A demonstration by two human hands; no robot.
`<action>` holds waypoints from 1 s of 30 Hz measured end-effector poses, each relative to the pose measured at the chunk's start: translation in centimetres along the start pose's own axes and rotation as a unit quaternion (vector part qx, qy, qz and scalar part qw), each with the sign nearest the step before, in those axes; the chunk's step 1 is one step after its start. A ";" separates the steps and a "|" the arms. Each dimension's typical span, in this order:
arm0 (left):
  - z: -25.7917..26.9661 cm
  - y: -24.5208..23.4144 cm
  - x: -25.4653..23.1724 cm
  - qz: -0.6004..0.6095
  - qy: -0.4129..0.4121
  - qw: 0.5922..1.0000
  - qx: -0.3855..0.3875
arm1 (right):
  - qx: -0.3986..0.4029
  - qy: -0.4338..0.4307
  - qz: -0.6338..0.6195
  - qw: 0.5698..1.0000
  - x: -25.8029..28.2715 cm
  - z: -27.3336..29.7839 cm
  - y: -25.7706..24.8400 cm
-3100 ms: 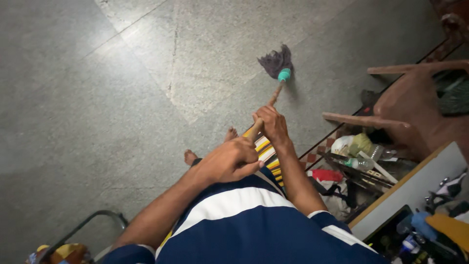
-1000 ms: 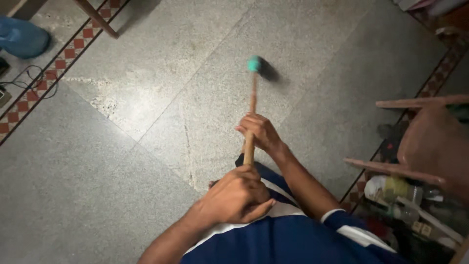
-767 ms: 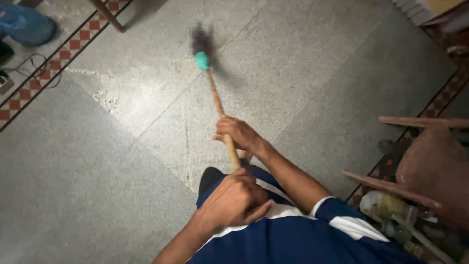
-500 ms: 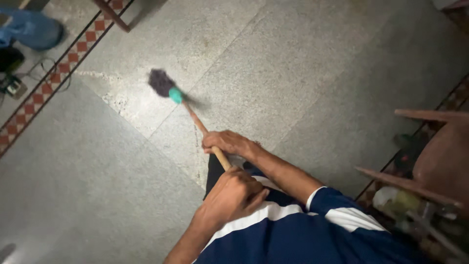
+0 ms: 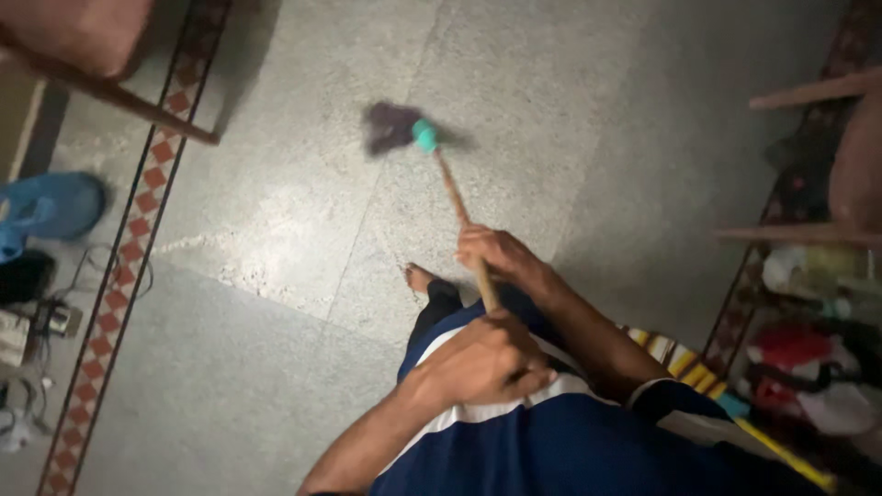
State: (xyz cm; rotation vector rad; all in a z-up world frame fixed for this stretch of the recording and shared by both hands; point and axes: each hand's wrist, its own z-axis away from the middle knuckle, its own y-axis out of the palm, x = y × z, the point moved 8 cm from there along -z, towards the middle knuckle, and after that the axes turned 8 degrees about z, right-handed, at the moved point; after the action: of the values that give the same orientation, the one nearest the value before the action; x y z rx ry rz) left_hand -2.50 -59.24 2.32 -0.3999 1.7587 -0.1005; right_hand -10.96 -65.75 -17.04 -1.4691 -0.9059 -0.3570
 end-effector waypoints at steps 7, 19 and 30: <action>0.9 -5.2 3.1 0.032 0.045 0.998 0.018 | -0.174 0.082 0.084 0.978 -2.2 0.5 -4.7; -4.1 -9.7 2.2 0.210 0.164 0.936 0.230 | -0.291 0.330 0.325 0.837 2.2 5.1 -13.7; -16.4 -18.1 19.5 0.358 -0.094 0.898 0.239 | -0.260 0.574 0.274 0.727 -8.9 4.6 -3.6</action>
State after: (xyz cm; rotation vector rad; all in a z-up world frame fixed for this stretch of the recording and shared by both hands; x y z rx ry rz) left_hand -17.79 -84.81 -6.97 0.5866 1.5229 0.0365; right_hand -20.58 -64.59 -21.46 -1.5330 0.6901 -0.9671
